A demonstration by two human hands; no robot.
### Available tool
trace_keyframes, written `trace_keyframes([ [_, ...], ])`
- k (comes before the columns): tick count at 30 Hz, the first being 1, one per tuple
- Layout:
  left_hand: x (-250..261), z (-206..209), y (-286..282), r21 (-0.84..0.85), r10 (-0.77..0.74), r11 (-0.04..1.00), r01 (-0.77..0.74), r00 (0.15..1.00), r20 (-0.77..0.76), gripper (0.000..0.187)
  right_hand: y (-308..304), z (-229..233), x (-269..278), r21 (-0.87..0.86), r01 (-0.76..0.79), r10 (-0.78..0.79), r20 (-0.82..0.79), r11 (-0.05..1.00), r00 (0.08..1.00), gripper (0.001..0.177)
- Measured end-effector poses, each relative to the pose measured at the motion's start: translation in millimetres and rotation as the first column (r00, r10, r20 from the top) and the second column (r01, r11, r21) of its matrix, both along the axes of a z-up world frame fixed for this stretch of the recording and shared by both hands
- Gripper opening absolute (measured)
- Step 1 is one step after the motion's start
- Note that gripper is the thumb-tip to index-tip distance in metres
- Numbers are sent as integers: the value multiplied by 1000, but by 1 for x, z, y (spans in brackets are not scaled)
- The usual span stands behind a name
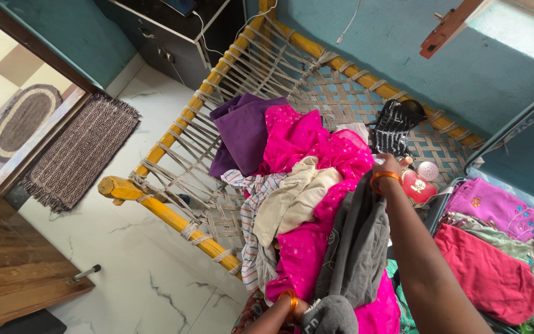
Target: The person folds several clothing items by hand, including a patterned dress and a sweatshirt, and places them into a blue suitcase on a traditional rope bed.
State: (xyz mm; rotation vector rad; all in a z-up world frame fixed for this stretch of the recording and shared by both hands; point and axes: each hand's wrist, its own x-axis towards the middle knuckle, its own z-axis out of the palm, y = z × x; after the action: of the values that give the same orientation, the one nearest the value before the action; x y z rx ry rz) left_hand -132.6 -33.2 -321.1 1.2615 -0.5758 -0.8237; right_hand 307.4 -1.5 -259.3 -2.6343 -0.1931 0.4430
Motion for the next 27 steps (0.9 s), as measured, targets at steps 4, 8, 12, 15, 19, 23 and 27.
trace_keyframes([
  [4, -2, -9, 0, 0, -6, 1000, 6, 1000, -8, 45, 4, 11, -5, -298, -319, 353, 69, 900, 933, 59],
  [8, -5, -12, 1, 0, -7, 1000, 7, 1000, -9, 45, 4, 15, -10, -17, -215, 213, 224, 976, 951, 48],
  [12, -8, -13, -1, 4, -12, 1000, 12, 1000, -11, 45, -22, 7, -35, -316, -121, 142, 42, 941, 989, 69],
  [15, -6, -13, 2, 15, -13, 1000, 13, 1000, -5, 45, -42, -12, -86, -231, -292, 291, -39, 928, 956, 102],
  [19, -3, -11, 3, 24, -13, 1000, 13, 1000, 5, 46, -54, -23, -138, -208, -166, 148, -101, 964, 984, 77],
  [23, -4, -12, 1, 31, -13, 999, 12, 1000, 17, 46, -51, -7, -135, 209, 191, -178, -81, 959, 981, 44],
  [27, -8, -11, 3, 36, -13, 999, 12, 1000, 27, 46, -57, 2, -133, 256, 58, -6, -199, 965, 980, 34],
])
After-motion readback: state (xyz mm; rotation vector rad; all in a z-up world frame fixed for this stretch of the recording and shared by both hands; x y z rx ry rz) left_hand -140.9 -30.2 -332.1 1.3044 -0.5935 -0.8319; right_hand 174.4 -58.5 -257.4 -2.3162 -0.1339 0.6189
